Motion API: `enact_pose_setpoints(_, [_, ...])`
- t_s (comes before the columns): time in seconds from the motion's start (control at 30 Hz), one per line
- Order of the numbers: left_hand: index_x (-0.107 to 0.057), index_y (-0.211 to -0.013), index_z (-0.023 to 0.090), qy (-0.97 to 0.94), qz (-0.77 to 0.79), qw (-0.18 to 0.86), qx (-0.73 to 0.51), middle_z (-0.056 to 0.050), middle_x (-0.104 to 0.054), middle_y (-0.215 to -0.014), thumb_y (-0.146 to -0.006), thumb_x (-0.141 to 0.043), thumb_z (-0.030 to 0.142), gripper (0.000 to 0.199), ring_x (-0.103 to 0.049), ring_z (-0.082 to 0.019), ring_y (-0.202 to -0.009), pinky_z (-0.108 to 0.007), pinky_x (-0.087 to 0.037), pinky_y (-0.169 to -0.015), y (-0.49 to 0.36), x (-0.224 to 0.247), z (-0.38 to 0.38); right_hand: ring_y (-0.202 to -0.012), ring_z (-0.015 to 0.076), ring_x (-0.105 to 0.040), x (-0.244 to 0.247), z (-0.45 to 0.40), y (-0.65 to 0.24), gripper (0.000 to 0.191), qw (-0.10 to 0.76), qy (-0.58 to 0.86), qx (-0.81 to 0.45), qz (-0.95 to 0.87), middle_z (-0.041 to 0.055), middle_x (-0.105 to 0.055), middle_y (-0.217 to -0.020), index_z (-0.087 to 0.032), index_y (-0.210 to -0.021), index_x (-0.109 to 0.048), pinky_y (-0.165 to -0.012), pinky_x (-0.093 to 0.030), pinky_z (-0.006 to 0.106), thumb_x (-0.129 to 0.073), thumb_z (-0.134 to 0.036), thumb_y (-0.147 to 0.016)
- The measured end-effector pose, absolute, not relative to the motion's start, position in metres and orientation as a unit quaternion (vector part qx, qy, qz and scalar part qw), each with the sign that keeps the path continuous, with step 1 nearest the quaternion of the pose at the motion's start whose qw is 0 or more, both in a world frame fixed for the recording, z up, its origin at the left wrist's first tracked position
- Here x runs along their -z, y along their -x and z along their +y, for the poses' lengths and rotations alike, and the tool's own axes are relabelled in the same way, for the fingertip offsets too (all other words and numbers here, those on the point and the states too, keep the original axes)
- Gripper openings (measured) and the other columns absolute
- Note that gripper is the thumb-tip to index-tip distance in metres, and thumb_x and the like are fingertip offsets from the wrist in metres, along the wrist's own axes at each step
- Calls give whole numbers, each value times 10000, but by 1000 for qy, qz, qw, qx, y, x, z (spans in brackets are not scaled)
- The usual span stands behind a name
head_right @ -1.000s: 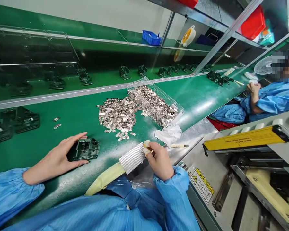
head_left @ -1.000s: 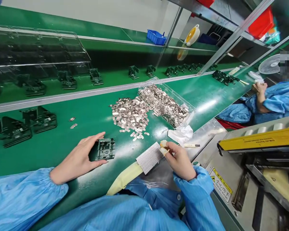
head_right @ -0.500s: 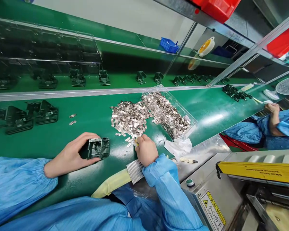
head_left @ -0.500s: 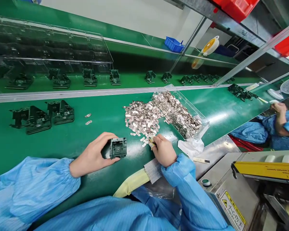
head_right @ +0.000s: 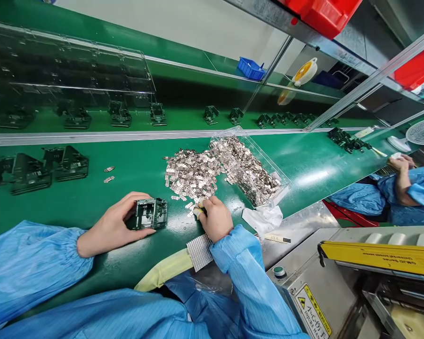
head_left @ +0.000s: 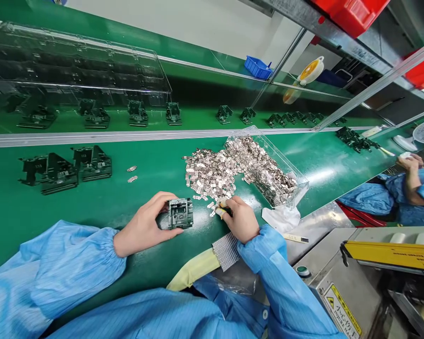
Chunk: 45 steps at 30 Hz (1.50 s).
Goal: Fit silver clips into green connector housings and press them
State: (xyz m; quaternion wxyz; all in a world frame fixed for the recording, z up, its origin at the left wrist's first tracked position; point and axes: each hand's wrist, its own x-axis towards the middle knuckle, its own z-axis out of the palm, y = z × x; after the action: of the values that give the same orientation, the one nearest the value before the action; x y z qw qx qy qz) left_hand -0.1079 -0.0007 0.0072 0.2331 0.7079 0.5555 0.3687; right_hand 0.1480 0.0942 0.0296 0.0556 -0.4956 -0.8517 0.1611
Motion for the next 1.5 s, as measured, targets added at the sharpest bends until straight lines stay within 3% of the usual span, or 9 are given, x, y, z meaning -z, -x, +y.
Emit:
enact_pose_setpoints(0.2, [-484, -1184, 227, -551, 561, 387, -481, -87, -536, -1230, -749, -742, 339, 518, -672, -221, -1012, -350, -610, -807, 98, -7, -3, -608, 146, -494, -34, 101, -143, 167, 98, 476, -182, -855, -8, -539, -676, -212, -642, -505, -587, -364, 253, -563, -68, -705])
enact_pose_setpoints(0.33, [-438, -1156, 232, -481, 505, 473, -538, -60, -634, -1083, -712, -785, 358, 577, -714, -198, -866, -358, -614, -761, 81, -4, 0, -552, 133, -459, -57, 82, -158, 128, 188, 481, -200, -832, -23, -494, -623, -216, -678, -494, -538, -362, 251, -513, -120, -761])
enact_pose_setpoints(0.53, [-439, -1103, 237, -454, 419, 531, -580, -23, -654, -979, -674, -829, 322, 586, -706, -179, -867, -318, -595, -775, 34, -11, 9, -649, 165, -605, -67, 6, -196, 149, 393, 490, -361, -690, 30, -662, -786, -209, -1008, -664, -590, -500, 279, -580, -255, -895])
enact_pose_setpoints(0.67, [-445, -1151, 245, -458, 359, 586, -564, -38, -642, -1019, -738, -787, 315, 541, -685, -164, -905, -290, -575, -802, -5, -15, 8, -656, 180, -668, -50, -33, -205, 143, 496, 513, -461, -528, 49, -708, -803, -209, -986, -687, -572, -551, 281, -621, -302, -899])
enact_pose_setpoints(0.83, [-428, -1226, 273, -473, 325, 628, -526, -53, -602, -1075, -816, -713, 322, 502, -665, -159, -924, -286, -565, -811, -36, -14, -4, -955, 205, -621, -35, -44, -199, 74, 577, 536, -355, -503, 60, -647, -998, -222, -902, -716, -833, -527, 327, -688, -247, -838])
enact_pose_setpoints(1.07, [-408, -1244, 279, -479, 308, 653, -499, -70, -613, -1121, -868, -663, 323, 456, -660, -171, -952, -290, -558, -842, -39, -11, -15, -1235, 269, -490, -25, -41, -171, 54, 556, 573, -268, -539, 108, -512, -1299, -209, -882, -665, -1033, -394, 432, -626, -206, -846])
enact_pose_setpoints(1.5, [-438, -1233, 259, -504, 297, 645, -492, -69, -635, -1084, -940, -563, 325, 325, -642, -159, -932, -246, -528, -775, -36, -12, -17, -1196, 261, -517, -19, -42, -164, 83, 539, 592, -222, -557, 104, -500, -1309, -211, -858, -636, -917, -445, 364, -570, -164, -840])
